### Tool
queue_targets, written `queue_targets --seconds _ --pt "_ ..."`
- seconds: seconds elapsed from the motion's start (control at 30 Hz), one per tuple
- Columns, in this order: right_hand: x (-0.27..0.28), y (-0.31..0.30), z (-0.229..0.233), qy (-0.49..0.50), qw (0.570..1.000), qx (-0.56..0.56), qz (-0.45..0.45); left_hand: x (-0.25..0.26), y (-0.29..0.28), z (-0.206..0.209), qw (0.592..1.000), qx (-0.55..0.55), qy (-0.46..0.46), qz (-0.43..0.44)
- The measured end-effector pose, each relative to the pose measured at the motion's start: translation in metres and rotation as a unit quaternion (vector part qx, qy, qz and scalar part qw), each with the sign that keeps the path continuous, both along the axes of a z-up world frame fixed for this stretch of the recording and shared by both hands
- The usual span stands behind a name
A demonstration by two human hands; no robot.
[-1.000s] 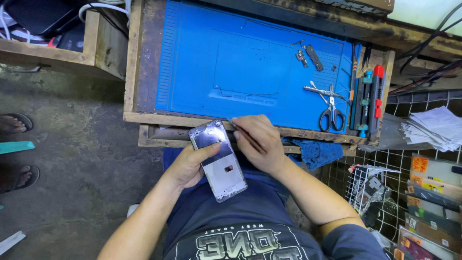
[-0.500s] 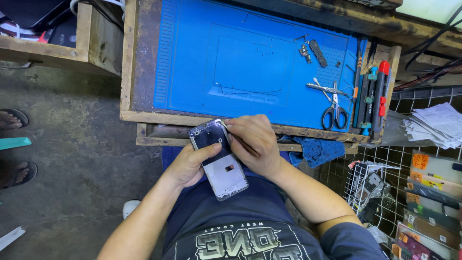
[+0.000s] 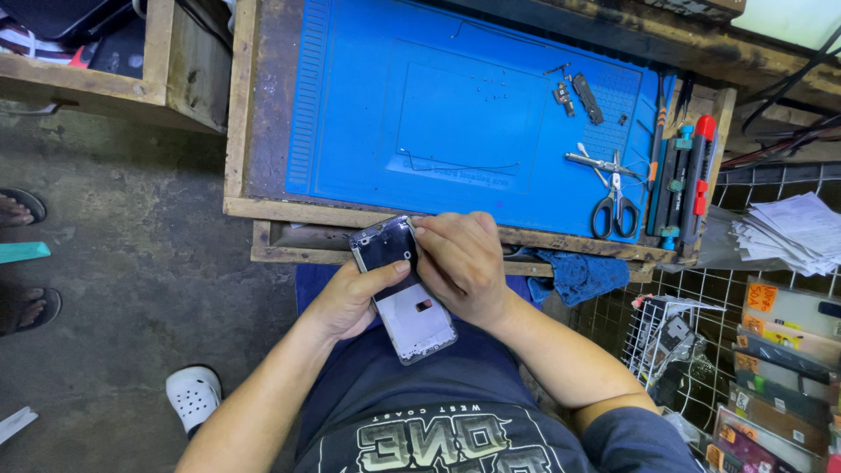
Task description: The person uses a small metal tool to scrape and clean the edges and corners of a disassembled smartphone frame. They rotate the device to access different sides while working on a blue mat.
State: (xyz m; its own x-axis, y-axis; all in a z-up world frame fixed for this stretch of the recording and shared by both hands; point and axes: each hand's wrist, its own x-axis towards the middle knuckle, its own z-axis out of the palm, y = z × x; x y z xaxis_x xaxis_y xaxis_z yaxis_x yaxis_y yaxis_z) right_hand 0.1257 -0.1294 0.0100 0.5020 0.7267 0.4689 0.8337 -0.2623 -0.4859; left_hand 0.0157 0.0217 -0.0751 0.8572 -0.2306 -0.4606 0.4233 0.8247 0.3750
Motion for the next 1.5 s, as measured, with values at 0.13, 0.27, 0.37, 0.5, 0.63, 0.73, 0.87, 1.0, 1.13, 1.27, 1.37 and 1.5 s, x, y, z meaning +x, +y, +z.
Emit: queue_targets --seconds 0.13,0.27,0.37,0.5,0.63,0.73,0.87,1.0,1.13,1.27,1.37,1.5 --pt "0.0 -0.002 0.0 -0.007 1.0 0.005 0.007 0.001 -0.001 0.0 1.0 -0.002 -0.017 0.006" --pt "-0.001 -0.003 -0.002 -0.008 1.0 0.011 -0.002 0.0 -0.004 0.001 1.0 0.0 -0.021 0.011" --pt "-0.001 0.0 -0.002 -0.013 1.0 0.015 -0.012 0.001 -0.003 0.001 1.0 0.006 -0.025 0.01" --pt "-0.003 0.004 -0.002 -0.014 0.999 0.013 -0.026 0.0 -0.003 0.0 0.999 0.005 -0.032 0.01" --pt "-0.005 0.008 -0.003 -0.028 0.999 0.008 -0.038 0.0 -0.001 -0.002 0.999 0.007 -0.034 0.005" --pt "-0.007 0.008 -0.005 -0.021 0.999 0.008 -0.038 0.0 0.0 -0.004 0.999 0.001 -0.044 -0.002" --pt "-0.004 0.008 -0.01 -0.01 0.999 0.022 -0.032 0.001 0.002 -0.006 0.999 -0.008 -0.038 -0.014" --pt "0.003 0.006 -0.014 0.015 0.999 0.04 0.001 0.002 0.005 -0.007 0.999 -0.02 -0.036 -0.026" --pt "0.011 -0.001 -0.014 0.055 0.997 0.032 0.049 0.001 0.006 -0.005 0.999 -0.017 -0.039 -0.017" --pt "0.011 -0.007 -0.012 0.096 0.993 0.057 0.049 0.001 0.004 -0.004 0.999 -0.005 -0.031 -0.008" --pt "0.01 -0.007 -0.01 0.088 0.994 0.048 0.039 0.0 0.004 -0.005 0.999 -0.006 -0.037 -0.004" --pt "0.009 -0.007 -0.009 0.066 0.997 0.031 0.025 0.0 0.003 -0.005 0.999 -0.01 -0.034 -0.002"
